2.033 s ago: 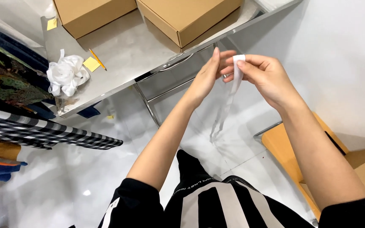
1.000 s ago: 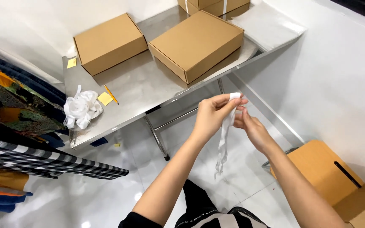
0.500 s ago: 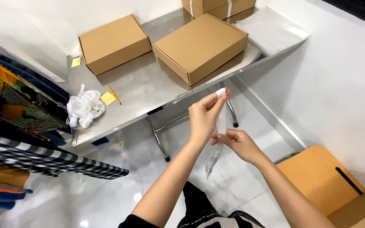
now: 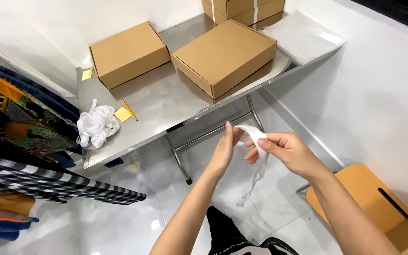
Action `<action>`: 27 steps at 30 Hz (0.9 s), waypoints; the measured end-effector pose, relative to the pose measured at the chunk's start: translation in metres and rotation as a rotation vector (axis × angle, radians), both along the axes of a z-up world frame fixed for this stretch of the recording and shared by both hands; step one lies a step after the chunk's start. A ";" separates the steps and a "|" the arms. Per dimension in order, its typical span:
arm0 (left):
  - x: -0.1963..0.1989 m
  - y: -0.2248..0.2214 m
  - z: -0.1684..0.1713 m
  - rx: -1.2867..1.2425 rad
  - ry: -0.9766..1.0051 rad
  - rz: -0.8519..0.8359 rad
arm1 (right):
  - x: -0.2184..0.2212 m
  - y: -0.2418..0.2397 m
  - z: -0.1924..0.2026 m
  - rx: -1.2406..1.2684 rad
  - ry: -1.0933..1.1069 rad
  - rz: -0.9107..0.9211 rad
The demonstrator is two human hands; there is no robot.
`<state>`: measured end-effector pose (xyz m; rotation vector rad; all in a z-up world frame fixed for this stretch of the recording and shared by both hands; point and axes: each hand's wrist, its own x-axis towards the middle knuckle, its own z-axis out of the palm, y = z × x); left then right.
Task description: Packing garments into boxes, including removing them from hangers, placing them in plastic bags, and tying ribbons around the finished boxes.
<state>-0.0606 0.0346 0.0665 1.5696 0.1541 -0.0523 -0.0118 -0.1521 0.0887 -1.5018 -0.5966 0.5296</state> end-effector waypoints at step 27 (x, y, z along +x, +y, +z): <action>-0.011 -0.017 -0.044 -0.009 -0.094 -0.370 | 0.023 0.014 0.038 0.083 -0.084 -0.114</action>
